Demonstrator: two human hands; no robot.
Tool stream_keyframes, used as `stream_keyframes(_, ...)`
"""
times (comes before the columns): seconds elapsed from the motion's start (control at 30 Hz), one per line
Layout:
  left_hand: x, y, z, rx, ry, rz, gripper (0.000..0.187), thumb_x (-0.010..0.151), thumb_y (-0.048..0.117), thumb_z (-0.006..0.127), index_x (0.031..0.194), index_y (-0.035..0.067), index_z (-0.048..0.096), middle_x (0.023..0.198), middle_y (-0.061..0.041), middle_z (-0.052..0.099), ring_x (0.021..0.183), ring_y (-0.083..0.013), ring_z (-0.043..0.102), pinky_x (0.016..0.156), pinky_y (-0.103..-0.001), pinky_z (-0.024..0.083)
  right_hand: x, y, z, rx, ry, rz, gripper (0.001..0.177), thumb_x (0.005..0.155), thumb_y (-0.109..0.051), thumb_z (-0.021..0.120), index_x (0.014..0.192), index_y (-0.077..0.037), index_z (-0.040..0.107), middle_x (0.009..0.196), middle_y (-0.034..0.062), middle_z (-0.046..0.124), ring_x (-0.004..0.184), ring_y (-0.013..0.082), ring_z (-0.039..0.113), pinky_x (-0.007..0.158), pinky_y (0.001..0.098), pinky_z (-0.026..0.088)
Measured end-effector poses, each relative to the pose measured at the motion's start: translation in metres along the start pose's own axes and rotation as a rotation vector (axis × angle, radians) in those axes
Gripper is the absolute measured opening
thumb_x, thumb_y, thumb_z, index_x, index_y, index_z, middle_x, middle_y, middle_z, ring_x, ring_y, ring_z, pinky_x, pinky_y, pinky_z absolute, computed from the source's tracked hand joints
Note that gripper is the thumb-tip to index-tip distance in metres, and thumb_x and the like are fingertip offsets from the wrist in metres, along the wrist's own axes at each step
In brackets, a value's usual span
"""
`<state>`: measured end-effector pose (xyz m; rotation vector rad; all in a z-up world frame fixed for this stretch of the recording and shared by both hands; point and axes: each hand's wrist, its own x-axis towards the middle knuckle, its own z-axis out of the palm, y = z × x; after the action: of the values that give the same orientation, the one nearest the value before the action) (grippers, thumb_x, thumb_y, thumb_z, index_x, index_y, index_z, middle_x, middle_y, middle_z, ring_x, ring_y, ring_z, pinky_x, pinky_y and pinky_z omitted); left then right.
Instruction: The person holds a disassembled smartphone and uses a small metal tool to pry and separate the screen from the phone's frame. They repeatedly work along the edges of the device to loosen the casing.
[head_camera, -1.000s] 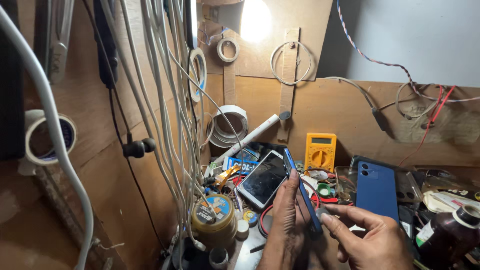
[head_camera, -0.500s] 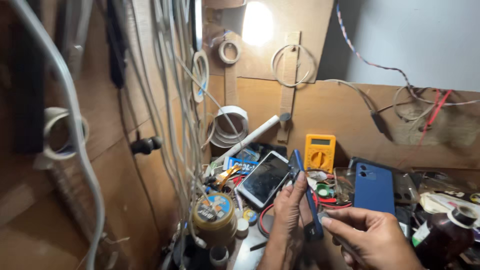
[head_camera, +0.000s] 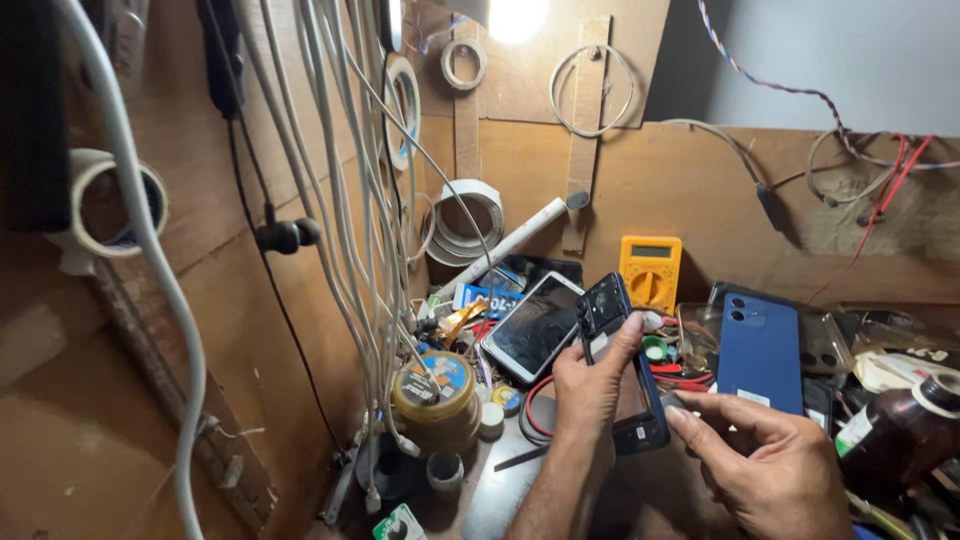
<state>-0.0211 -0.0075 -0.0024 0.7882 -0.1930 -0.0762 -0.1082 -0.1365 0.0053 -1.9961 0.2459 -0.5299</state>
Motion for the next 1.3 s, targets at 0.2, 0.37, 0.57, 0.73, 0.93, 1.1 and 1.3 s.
stream_keyframes(0.2,0.001,0.002,0.003,0.02,0.037,0.0,0.029,0.088,0.027,0.08,0.104,0.003,0.078,0.096,-0.007,0.08,0.082,-0.0141,0.074,0.074,-0.029,0.06,0.013,0.025,-0.001,0.203,-0.124,0.137,0.024,0.09,-0.012,0.079,0.112,-0.002,0.08,0.055,0.0119,0.064,0.037,0.0154,0.047,0.031,0.0296,0.033)
stream_keyframes(0.37,-0.003,0.008,0.006,-0.02,0.033,-0.027,0.03,0.084,0.027,0.08,0.103,0.003,0.078,0.095,-0.007,0.08,0.081,-0.0152,0.075,0.074,-0.031,0.061,0.029,0.051,-0.008,0.495,-0.261,0.441,0.032,0.092,-0.015,0.075,0.122,-0.005,0.076,0.073,0.0092,0.065,0.047,0.0156,0.056,0.031,0.0291,0.035)
stream_keyframes(0.57,-0.002,0.011,0.005,-0.044,0.108,-0.018,0.034,0.08,0.026,0.083,0.102,0.001,0.076,0.095,-0.009,0.08,0.081,-0.0169,0.075,0.074,-0.031,0.06,0.027,0.066,-0.005,0.394,-0.21,0.281,0.035,0.09,-0.013,0.075,0.121,0.001,0.076,0.07,0.0137,0.066,0.045,0.019,0.056,0.036,0.0319,0.04)
stream_keyframes(0.73,0.014,0.001,0.0,0.102,0.28,0.07,0.05,0.076,0.03,0.087,0.108,0.001,0.064,0.098,-0.009,0.077,0.084,-0.0155,0.073,0.076,-0.028,0.059,0.04,0.091,-0.007,0.564,-0.323,0.405,0.039,0.094,-0.011,0.072,0.131,0.001,0.068,0.076,0.0171,0.069,0.048,0.0225,0.059,0.042,0.0348,0.045)
stream_keyframes(0.93,0.027,-0.014,-0.008,0.057,0.324,0.056,0.055,0.075,0.037,0.089,0.108,0.0,0.065,0.095,-0.008,0.074,0.08,-0.0133,0.07,0.074,-0.026,0.057,0.036,0.102,-0.005,0.452,-0.24,0.255,0.033,0.093,-0.004,0.076,0.125,0.004,0.072,0.074,0.0203,0.072,0.049,0.0232,0.061,0.043,0.0352,0.048)
stream_keyframes(1.1,0.031,-0.003,-0.008,-0.274,0.252,-0.082,0.046,0.081,0.039,0.086,0.096,0.001,0.064,0.084,-0.009,0.07,0.067,-0.0183,0.067,0.061,-0.032,0.057,0.016,0.082,0.012,0.388,-0.097,0.195,0.029,0.076,0.005,0.078,0.105,0.004,0.082,0.073,0.01,0.076,0.057,0.0122,0.063,0.049,0.0264,0.046)
stream_keyframes(1.3,0.02,0.008,0.003,-0.438,0.019,-0.373,0.054,0.084,0.064,0.073,0.085,0.012,0.059,0.068,-0.001,0.059,0.052,-0.0133,0.055,0.045,-0.027,0.047,0.009,0.042,-0.007,0.354,0.055,0.064,0.028,0.091,0.004,0.075,0.119,0.007,0.078,0.074,0.018,0.076,0.048,0.021,0.063,0.042,0.0339,0.05)
